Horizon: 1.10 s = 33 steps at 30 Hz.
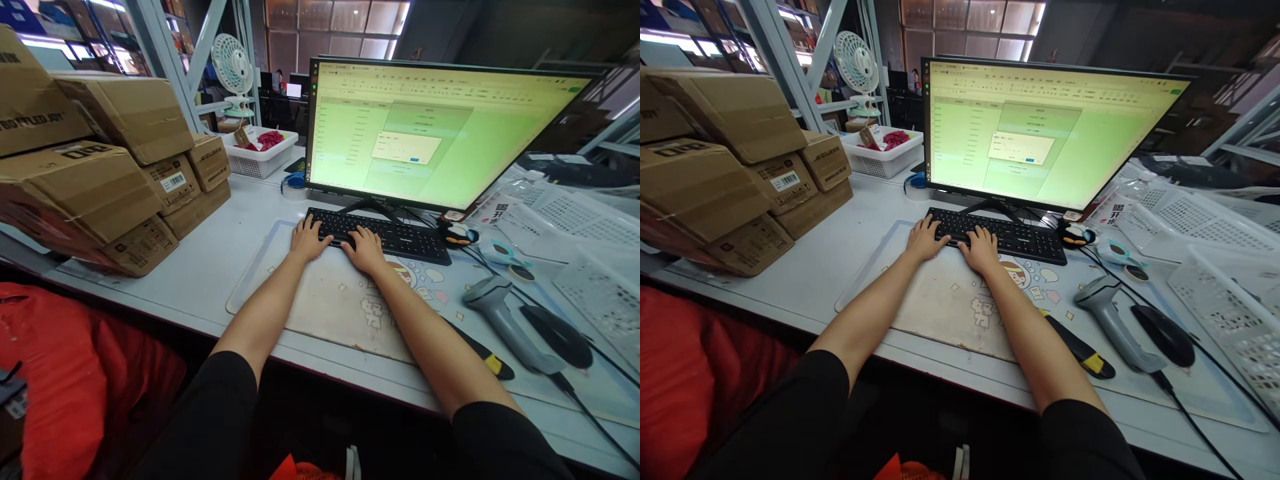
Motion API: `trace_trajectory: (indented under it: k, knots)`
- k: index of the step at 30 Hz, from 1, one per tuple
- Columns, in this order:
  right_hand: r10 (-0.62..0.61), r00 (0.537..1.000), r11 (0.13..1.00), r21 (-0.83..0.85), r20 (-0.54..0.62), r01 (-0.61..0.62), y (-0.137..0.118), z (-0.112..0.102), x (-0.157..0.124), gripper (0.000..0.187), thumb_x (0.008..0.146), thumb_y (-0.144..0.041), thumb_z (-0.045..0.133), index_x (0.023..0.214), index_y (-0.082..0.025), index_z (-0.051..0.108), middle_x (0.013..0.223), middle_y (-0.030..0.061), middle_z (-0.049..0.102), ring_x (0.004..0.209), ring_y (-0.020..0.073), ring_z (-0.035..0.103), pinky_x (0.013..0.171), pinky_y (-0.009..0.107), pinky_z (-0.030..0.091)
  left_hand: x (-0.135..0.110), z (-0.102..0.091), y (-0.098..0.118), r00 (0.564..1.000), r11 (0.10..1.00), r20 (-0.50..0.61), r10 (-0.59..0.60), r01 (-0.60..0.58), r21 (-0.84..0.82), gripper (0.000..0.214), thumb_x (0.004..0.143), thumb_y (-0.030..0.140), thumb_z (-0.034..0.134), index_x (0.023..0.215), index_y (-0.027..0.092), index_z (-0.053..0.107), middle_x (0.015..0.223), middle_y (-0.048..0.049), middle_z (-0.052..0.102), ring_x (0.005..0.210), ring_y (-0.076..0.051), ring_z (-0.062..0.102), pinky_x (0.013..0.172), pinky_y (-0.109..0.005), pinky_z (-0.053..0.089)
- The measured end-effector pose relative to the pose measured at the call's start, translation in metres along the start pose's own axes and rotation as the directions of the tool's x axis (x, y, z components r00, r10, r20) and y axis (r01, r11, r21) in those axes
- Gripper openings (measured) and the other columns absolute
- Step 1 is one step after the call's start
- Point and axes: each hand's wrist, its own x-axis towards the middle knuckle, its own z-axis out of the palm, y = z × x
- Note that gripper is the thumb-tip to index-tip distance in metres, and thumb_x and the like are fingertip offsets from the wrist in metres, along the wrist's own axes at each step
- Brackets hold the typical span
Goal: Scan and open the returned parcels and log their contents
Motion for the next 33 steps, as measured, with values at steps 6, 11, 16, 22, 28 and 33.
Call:
trace_trajectory:
  k: [6, 11, 16, 22, 28, 33]
  knots:
    - [-0.003, 0.999, 1.0, 0.012, -0.036, 0.003, 0.001, 0.003, 0.007, 0.059, 0.102, -0.053, 0.04, 0.142, -0.015, 0.058, 0.157, 0.0192, 0.048, 0.146, 0.0377, 0.038, 0.12, 0.061, 0.027, 0.001, 0.002, -0.001, 1.0, 1.0, -0.009, 0.01, -0.01, -0.002, 0.07, 0.096, 0.06, 0.053, 0.155, 0.022, 0.046, 0.169, -0.0114, 0.032, 0.151, -0.038, 0.033, 0.123, -0.052, 0.033]
    - [0.004, 0.999, 1.0, 0.024, -0.05, -0.003, -0.002, 0.008, 0.016, 0.057, 0.102, -0.051, 0.038, 0.142, -0.016, 0.058, 0.156, 0.0187, 0.049, 0.145, 0.0382, 0.039, 0.119, 0.063, 0.027, 0.0, 0.002, 0.001, 1.0, 1.0, -0.008, 0.013, -0.013, 0.01, 0.07, 0.097, 0.062, 0.051, 0.155, 0.024, 0.048, 0.169, -0.0105, 0.032, 0.152, -0.04, 0.032, 0.123, -0.054, 0.033]
    - [0.013, 0.999, 0.999, 0.033, -0.051, -0.012, -0.009, 0.013, 0.022, 0.053, 0.103, -0.041, 0.034, 0.142, -0.015, 0.058, 0.158, 0.0187, 0.048, 0.147, 0.038, 0.038, 0.12, 0.063, 0.026, -0.001, -0.001, 0.004, 1.0, 1.0, 0.016, 0.016, -0.016, 0.01, 0.068, 0.097, 0.062, 0.052, 0.155, 0.027, 0.049, 0.171, -0.0087, 0.03, 0.153, -0.041, 0.029, 0.124, -0.055, 0.031]
    - [0.047, 0.997, 0.998, 0.046, -0.065, -0.044, -0.014, 0.012, 0.021, 0.057, 0.102, -0.037, 0.033, 0.15, -0.009, 0.047, 0.157, 0.0213, 0.048, 0.146, 0.036, 0.039, 0.122, 0.06, 0.026, 0.0, 0.001, 0.006, 0.999, 1.0, 0.026, 0.019, -0.019, 0.011, 0.065, 0.097, 0.063, 0.052, 0.152, 0.029, 0.053, 0.17, -0.0082, 0.03, 0.154, -0.042, 0.028, 0.124, -0.057, 0.031]
    - [0.064, 0.997, 0.998, 0.022, -0.047, -0.063, -0.017, 0.01, 0.017, 0.054, 0.103, -0.04, 0.035, 0.147, -0.016, 0.055, 0.16, 0.0181, 0.045, 0.15, 0.036, 0.035, 0.123, 0.059, 0.023, -0.001, 0.001, 0.006, 1.0, 1.0, 0.017, 0.023, -0.024, 0.017, 0.067, 0.097, 0.062, 0.052, 0.154, 0.027, 0.05, 0.17, -0.0084, 0.031, 0.154, -0.042, 0.028, 0.125, -0.055, 0.03]
    - [0.072, 0.997, 0.997, -0.005, -0.041, -0.073, -0.017, 0.009, 0.017, 0.052, 0.103, -0.045, 0.038, 0.143, -0.019, 0.06, 0.162, 0.015, 0.043, 0.151, 0.0341, 0.033, 0.124, 0.055, 0.023, -0.003, -0.002, 0.009, 1.0, 0.999, 0.016, 0.011, -0.012, 0.041, 0.065, 0.098, 0.062, 0.05, 0.154, 0.029, 0.05, 0.17, -0.0061, 0.033, 0.153, -0.04, 0.028, 0.124, -0.053, 0.032]
